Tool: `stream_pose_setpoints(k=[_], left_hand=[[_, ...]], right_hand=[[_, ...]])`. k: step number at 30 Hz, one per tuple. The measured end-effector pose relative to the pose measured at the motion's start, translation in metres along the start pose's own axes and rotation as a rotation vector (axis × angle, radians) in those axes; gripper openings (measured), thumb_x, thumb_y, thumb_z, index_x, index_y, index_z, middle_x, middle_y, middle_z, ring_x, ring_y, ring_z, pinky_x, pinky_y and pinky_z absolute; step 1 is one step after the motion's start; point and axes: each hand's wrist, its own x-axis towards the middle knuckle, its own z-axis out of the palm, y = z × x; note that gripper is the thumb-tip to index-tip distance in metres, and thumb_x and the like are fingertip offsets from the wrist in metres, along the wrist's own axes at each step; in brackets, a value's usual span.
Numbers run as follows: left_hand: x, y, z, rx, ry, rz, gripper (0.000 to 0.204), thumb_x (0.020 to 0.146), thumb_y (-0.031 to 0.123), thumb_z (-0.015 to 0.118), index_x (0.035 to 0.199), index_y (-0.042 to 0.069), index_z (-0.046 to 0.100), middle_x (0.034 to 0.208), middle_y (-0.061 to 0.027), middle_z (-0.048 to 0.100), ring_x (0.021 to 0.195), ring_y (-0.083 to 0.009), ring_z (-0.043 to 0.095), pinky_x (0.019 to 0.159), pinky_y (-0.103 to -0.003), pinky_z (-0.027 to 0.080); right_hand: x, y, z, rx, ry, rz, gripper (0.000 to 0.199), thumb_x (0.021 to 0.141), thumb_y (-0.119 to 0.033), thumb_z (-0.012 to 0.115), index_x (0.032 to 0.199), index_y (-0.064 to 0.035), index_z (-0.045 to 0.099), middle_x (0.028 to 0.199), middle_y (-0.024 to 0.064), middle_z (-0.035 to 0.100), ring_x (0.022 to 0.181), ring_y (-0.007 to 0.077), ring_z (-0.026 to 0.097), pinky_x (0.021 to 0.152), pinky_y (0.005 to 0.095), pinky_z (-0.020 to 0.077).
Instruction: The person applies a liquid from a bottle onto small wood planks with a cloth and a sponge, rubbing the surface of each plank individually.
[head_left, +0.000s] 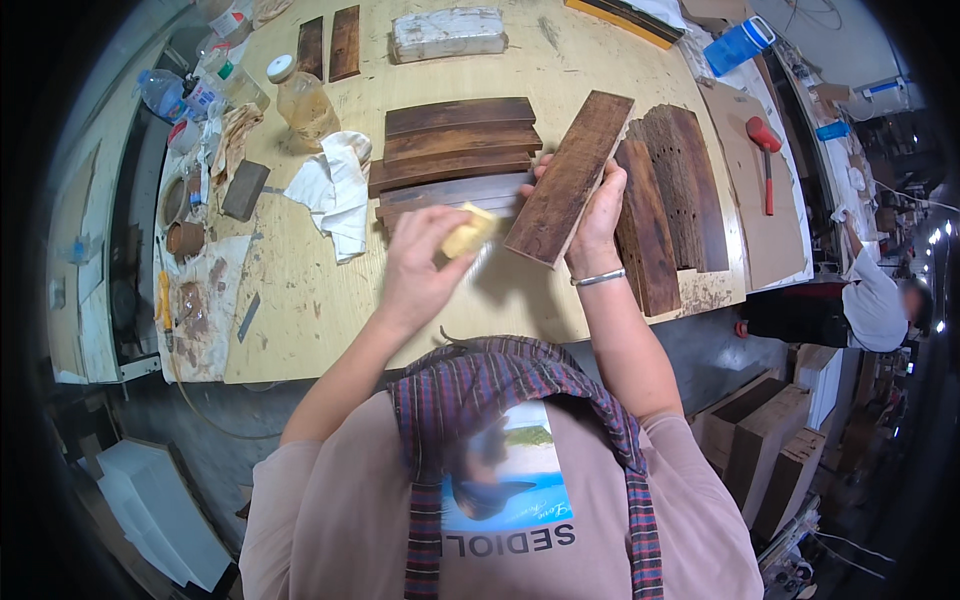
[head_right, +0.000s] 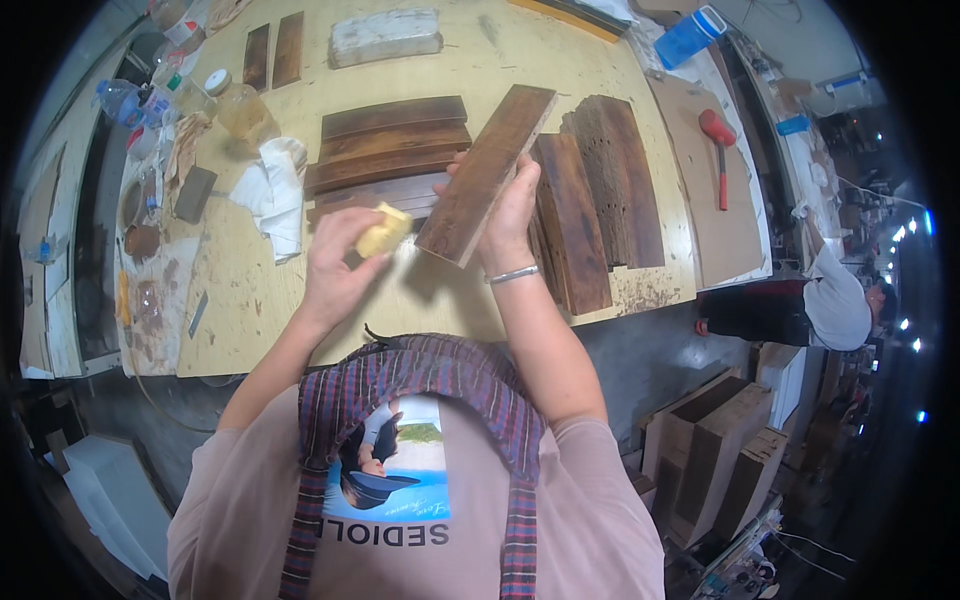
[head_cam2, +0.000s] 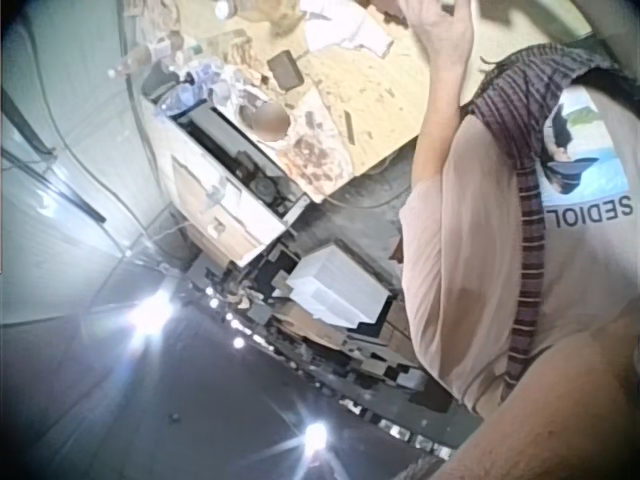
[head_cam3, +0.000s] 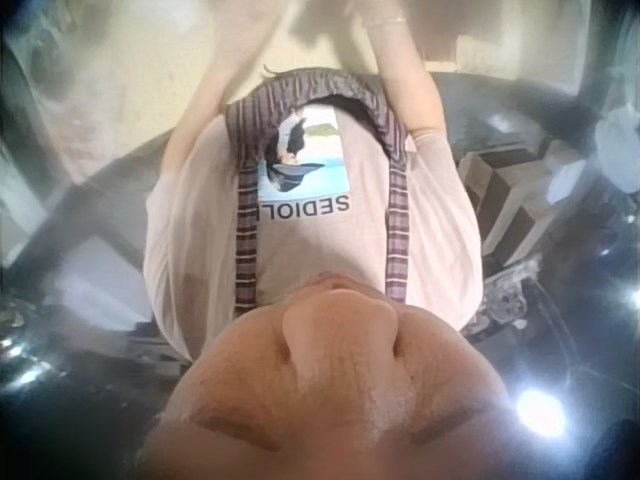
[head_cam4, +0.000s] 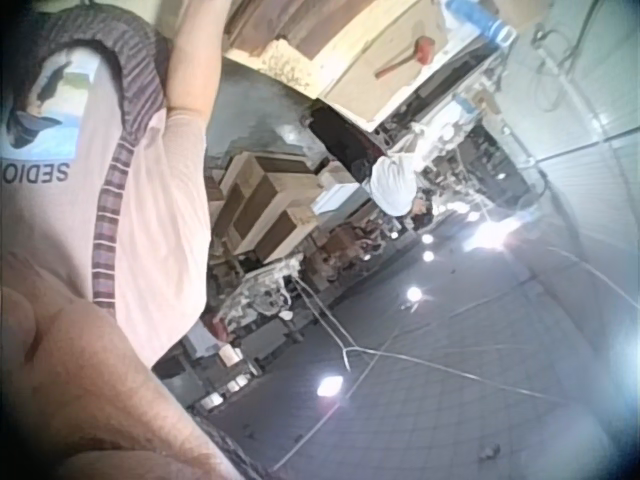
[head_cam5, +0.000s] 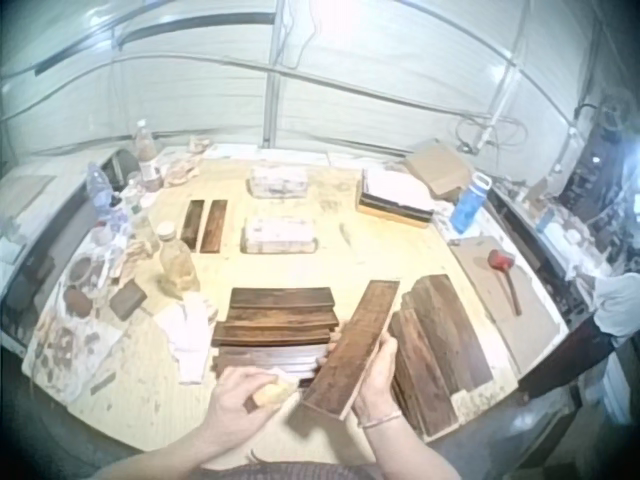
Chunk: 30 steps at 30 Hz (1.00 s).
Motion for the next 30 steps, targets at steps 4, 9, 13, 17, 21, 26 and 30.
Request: stream_pose_setpoints(k=[4,9,13,17,21,26,30], left_hand=[[0.004,0.031,-0.004,-0.152,0.019,0.137,0.046,0.070,0.011,0.081,0.114,0.007,0.065,0.112,-0.0119,0.061,0.102,-0.0315,0.057,0.091,-0.040,0.047],[-0.002,0.000,0.001,-0.089,0.019,0.046,0.046,0.072,0.009,0.079,0.116,0.008,0.066,0.114,-0.0112,0.062,0.103,-0.0300,0.056,0.091,-0.040,0.047],[0.002,0.016,-0.015,-0.095,-0.050,0.092,0.047,0.071,0.009,0.078,0.118,0.009,0.067,0.117,-0.0107,0.062,0.106,-0.0290,0.056,0.093,-0.040,0.047],[0.014,0.014,-0.009,-0.148,-0.103,0.183,0.044,0.075,0.011,0.076,0.118,0.009,0.067,0.117,-0.0099,0.064,0.106,-0.0280,0.057,0.095,-0.039,0.047],[0.049,-0.032,-0.024,-0.217,0.104,-0.031,0.045,0.077,0.007,0.075,0.121,0.008,0.066,0.118,-0.0097,0.065,0.108,-0.0250,0.060,0.097,-0.036,0.047],[0.030,-0.106,-0.063,-0.033,0.304,-0.239,0.044,0.072,0.005,0.077,0.116,0.007,0.068,0.116,-0.0132,0.066,0.107,-0.0279,0.061,0.095,-0.036,0.048],[-0.027,-0.138,-0.115,0.380,0.362,-0.365,0.044,0.072,0.008,0.078,0.115,0.009,0.069,0.116,-0.0126,0.066,0.110,-0.0305,0.059,0.097,-0.038,0.046]], right_hand=[[0.003,0.005,-0.002,0.093,-0.021,0.067,0.065,0.099,-0.050,0.017,0.120,-0.0003,0.053,0.104,0.0179,0.065,0.090,0.0267,0.065,0.077,0.0473,0.0588],[-0.004,0.002,0.002,0.031,-0.141,0.174,0.062,0.099,-0.046,0.019,0.122,-0.0010,0.054,0.112,0.0185,0.066,0.091,0.0262,0.065,0.078,0.0438,0.0574],[-0.010,0.007,0.002,0.120,-0.237,0.333,0.062,0.101,-0.046,0.021,0.126,0.0009,0.054,0.116,0.0171,0.065,0.093,0.0251,0.065,0.081,0.0426,0.0570],[-0.042,0.008,0.020,0.078,-0.224,0.468,0.059,0.102,-0.048,0.029,0.128,-0.0015,0.054,0.117,0.0146,0.065,0.092,0.0236,0.065,0.080,0.0390,0.0585],[-0.044,0.021,0.003,0.170,-0.509,0.670,0.058,0.101,-0.046,0.030,0.136,-0.0045,0.049,0.119,0.0189,0.064,0.091,0.0243,0.066,0.067,0.0409,0.0614],[-0.065,0.022,0.003,-0.058,-0.423,0.712,0.059,0.100,-0.044,0.026,0.136,-0.0049,0.050,0.116,0.0179,0.066,0.089,0.0216,0.066,0.066,0.0360,0.0603],[-0.060,0.020,-0.017,-0.014,-0.362,0.687,0.062,0.099,-0.048,0.026,0.133,-0.0027,0.053,0.111,0.0170,0.066,0.087,0.0220,0.064,0.064,0.0369,0.0601]])
